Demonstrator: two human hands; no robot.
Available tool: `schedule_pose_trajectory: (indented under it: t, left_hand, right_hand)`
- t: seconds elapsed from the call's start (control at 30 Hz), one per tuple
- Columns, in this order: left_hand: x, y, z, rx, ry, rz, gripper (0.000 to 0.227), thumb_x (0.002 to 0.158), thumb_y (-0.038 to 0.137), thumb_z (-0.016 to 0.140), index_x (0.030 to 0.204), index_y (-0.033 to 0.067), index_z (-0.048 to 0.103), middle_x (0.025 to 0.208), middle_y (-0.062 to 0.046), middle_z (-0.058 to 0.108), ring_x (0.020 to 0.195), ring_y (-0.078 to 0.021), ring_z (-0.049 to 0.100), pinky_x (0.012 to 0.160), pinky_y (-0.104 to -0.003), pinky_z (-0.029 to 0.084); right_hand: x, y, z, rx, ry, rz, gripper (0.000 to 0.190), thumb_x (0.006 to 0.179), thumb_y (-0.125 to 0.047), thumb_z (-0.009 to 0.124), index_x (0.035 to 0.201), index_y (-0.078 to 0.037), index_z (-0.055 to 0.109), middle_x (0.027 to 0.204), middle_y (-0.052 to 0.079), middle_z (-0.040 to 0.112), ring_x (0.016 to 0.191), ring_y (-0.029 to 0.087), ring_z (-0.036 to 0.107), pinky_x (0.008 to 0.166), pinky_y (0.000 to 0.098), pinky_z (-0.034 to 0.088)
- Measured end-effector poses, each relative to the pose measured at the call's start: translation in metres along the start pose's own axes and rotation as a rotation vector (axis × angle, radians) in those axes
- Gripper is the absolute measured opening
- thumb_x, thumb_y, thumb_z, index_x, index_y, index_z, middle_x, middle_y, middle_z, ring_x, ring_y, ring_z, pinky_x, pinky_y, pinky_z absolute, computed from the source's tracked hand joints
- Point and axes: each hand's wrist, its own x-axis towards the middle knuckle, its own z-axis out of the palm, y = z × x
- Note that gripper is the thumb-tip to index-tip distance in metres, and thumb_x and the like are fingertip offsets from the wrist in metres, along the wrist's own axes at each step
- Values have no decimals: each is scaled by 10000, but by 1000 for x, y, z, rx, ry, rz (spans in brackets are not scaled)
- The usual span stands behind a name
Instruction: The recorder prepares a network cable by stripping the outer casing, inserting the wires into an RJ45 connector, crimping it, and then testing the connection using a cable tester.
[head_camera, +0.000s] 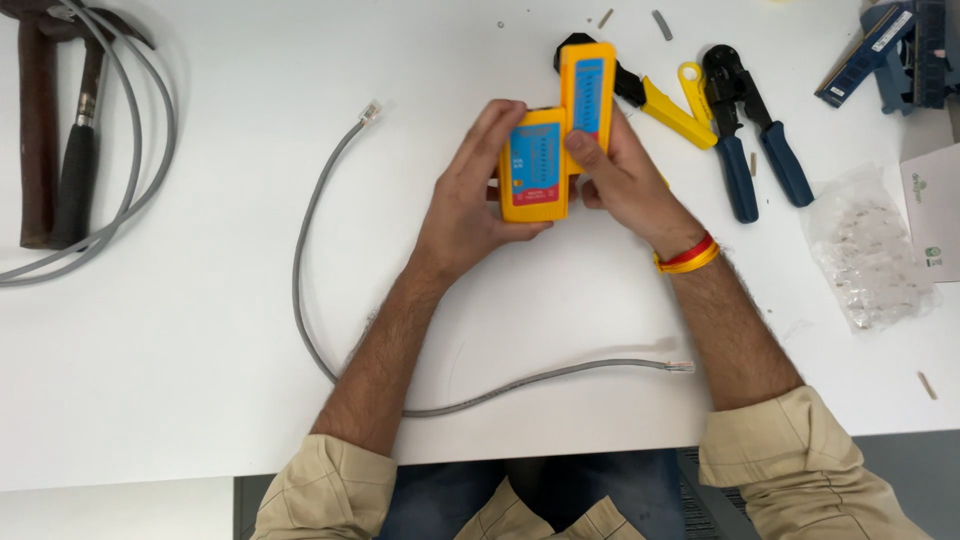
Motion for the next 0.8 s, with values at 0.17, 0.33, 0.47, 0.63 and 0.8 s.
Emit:
schedule_pose_trajectory:
  t: [0.17, 0.33, 0.47, 0.63, 0.8]
  left_hand:
    - [1, -11, -8, -17, 105, -116, 1166, 666, 111, 1012, 1587, 183, 301, 1663, -95, 294, 1304, -246, 655, 912, -322, 630]
    - [3, -19, -11, 32, 174, -90, 1190, 669, 118, 1027, 1598, 156, 284, 1651, -108, 302, 1338, -269, 627, 927, -329, 626]
    - [5, -24, -6, -36, 155, -207, 1149, 687, 191, 1021, 1561, 21, 295, 1595, -183, 362, 1309, -280, 626, 928, -343, 616]
    - [9, -18, -16, -273, 176, -541, 1091, 732, 262, 932, 1549, -59, 283, 1423, -249, 579, 1186, -239, 706, 892, -297, 657]
    - [11, -18, -19, -508, 230, -582, 1009, 736, 247, 884, 1506, -71, 315, 1361, -246, 557, 1100, -237, 717, 782, -317, 693]
  right_hand:
    - [0, -9, 15, -41, -109, 25, 557, 1054, -476, 473, 1445, -93, 370, 939, 9, 596, 627, 44, 543, 449, 186, 401]
    - [0, -11, 14, -63, -190, 72, 531, 1059, -458, 450, 1434, -85, 392, 903, 26, 616, 588, 74, 559, 428, 194, 384]
    - [-10, -27, 3, -117, -149, 289, 522, 1053, -469, 414, 1403, -84, 457, 794, 49, 624, 600, 106, 626, 402, 227, 377]
    - [-53, -65, -13, -634, 53, 118, 540, 1044, -459, 544, 1393, -49, 514, 673, 84, 706, 623, 160, 689, 549, 297, 496]
    - [-127, -101, -1, -1018, 112, 519, 464, 963, -501, 660, 1204, -106, 694, 640, 131, 694, 529, 251, 680, 512, 388, 506]
